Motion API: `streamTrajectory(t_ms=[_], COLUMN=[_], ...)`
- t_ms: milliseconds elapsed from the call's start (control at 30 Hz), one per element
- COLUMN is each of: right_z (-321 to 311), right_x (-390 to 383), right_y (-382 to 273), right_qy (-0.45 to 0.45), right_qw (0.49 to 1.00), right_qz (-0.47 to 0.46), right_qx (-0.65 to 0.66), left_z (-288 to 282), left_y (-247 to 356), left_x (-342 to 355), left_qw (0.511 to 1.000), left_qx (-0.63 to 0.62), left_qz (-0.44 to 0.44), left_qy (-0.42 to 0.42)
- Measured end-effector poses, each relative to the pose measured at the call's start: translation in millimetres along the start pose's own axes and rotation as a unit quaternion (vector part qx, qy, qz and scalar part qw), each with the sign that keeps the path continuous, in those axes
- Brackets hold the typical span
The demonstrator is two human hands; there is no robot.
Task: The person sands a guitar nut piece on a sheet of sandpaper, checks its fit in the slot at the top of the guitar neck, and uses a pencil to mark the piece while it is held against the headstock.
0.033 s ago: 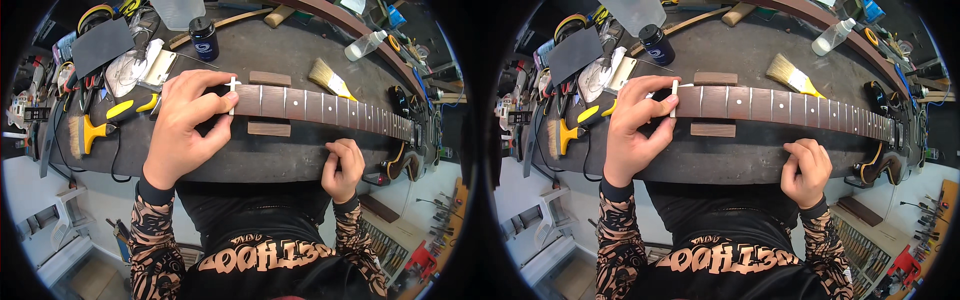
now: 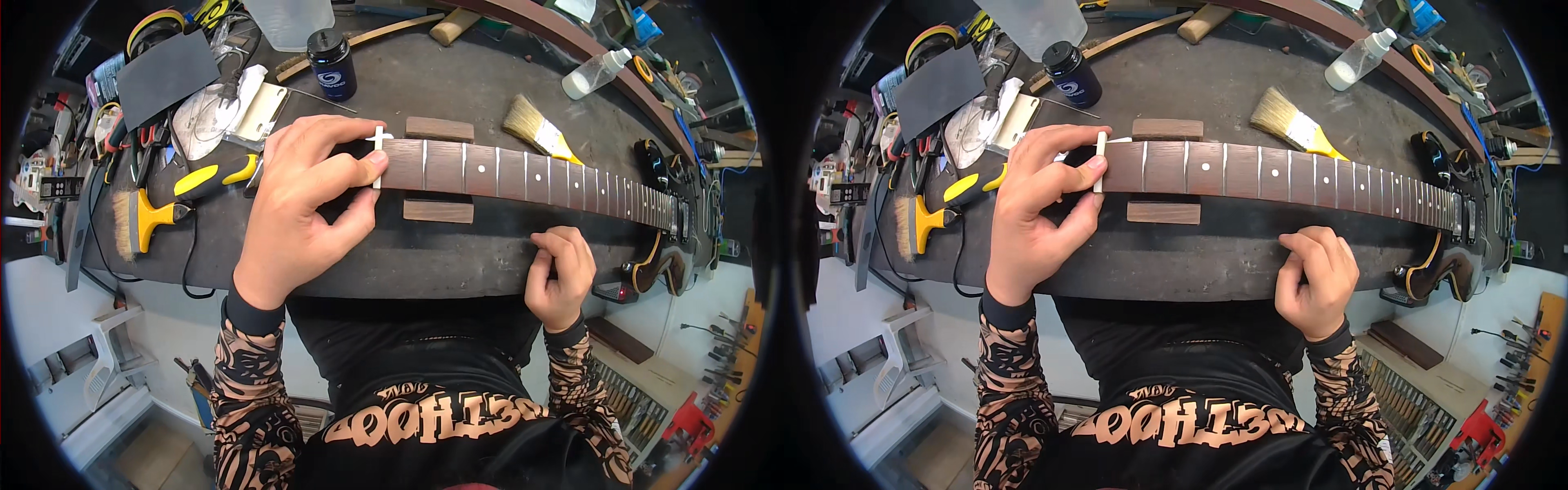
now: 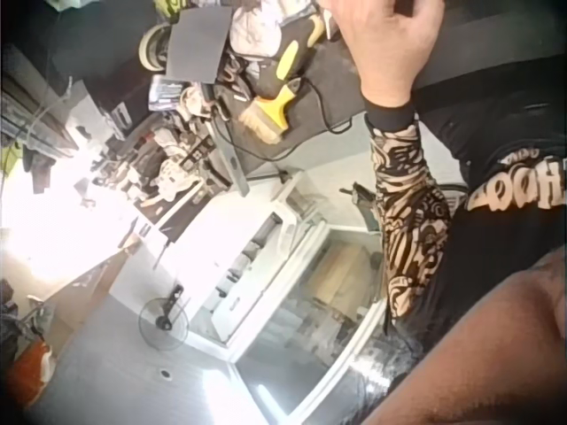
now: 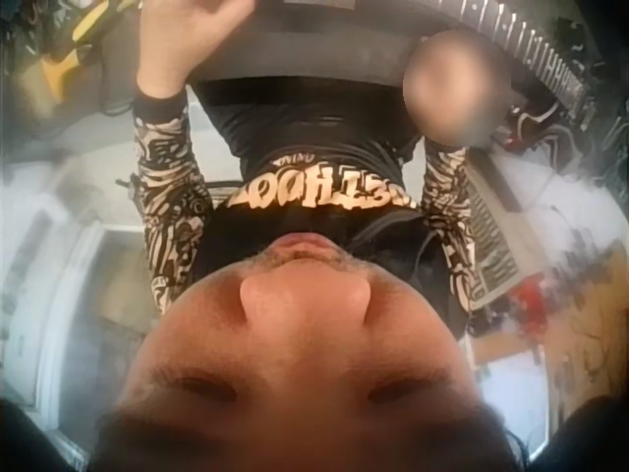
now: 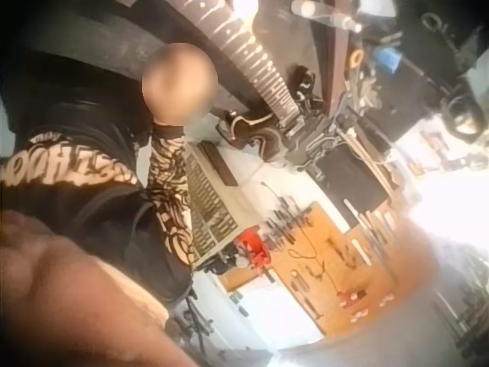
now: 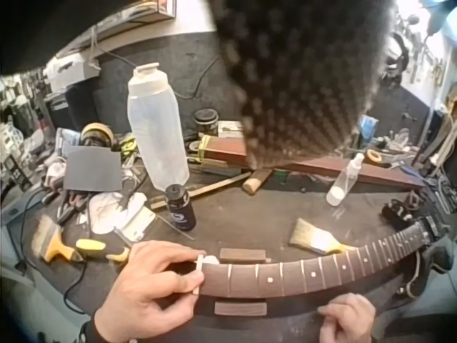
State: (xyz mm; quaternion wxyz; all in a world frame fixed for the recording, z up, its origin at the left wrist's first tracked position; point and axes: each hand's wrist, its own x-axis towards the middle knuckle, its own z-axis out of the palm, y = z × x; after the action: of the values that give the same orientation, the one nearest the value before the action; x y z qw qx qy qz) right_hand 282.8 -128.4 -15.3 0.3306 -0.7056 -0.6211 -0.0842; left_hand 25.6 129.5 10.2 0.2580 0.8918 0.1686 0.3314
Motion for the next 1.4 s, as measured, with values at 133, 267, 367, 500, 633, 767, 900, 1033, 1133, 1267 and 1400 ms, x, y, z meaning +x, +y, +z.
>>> streamTrajectory(t_ms=[133,267,367,500,633,767,900,1033,1133,1267,1400], right_z=[0.4,-1.8,-0.3,1.3,-13.7,-9.2,-10.0,-9.5,-15.0,-14.4,-11.9], right_x=[-0.1,-0.2,1.4,1.7,-3.6,-6.7,-4.7,-11.0,-8.6,-11.2,-16.1], right_y=[0.2,2.5,3.1,6.6,7.1,9.7,5.1,8.2,7.7,10.3,12.8], right_qy=[0.006,0.010,0.012,0.016,0.020,-0.003,0.004,0.010,0.011,0.009,0.033], right_qw=[1.000,1.000,1.000,1.000,1.000,1.000,1.000,0.999,0.999,0.998,0.996], right_qz=[0.003,0.003,0.003,-0.002,0.000,0.007,0.011,0.015,0.008,-0.002,-0.013], right_qx=[0.007,0.005,0.008,0.011,-0.001,-0.006,0.027,0.030,0.034,0.054,0.080], left_z=[-2.7,-3.9,-4.6,-5.2,-2.8,-8.0,-15.5,-9.6,-9.5,-9.5,-2.9], left_y=[-0.8,2.3,-0.6,-1.0,3.6,10.9,25.8,24.9,24.2,24.9,23.3], left_x=[-0.5,2.3,1.2,2.9,9.8,6.3,1.3,3.0,2.3,-0.6,-3.2], left_qw=[1.000,0.999,0.999,0.999,0.999,0.999,0.998,0.998,0.998,0.996,0.998], left_qx=[0.011,0.015,0.015,0.011,0.005,0.015,0.029,0.017,0.017,0.031,0.025], left_qz=[0.012,0.016,0.017,0.018,0.019,-0.005,-0.037,-0.036,-0.037,-0.066,-0.037], left_qy=[-0.012,-0.029,-0.033,-0.034,-0.041,-0.039,-0.046,-0.050,-0.051,-0.060,-0.047])
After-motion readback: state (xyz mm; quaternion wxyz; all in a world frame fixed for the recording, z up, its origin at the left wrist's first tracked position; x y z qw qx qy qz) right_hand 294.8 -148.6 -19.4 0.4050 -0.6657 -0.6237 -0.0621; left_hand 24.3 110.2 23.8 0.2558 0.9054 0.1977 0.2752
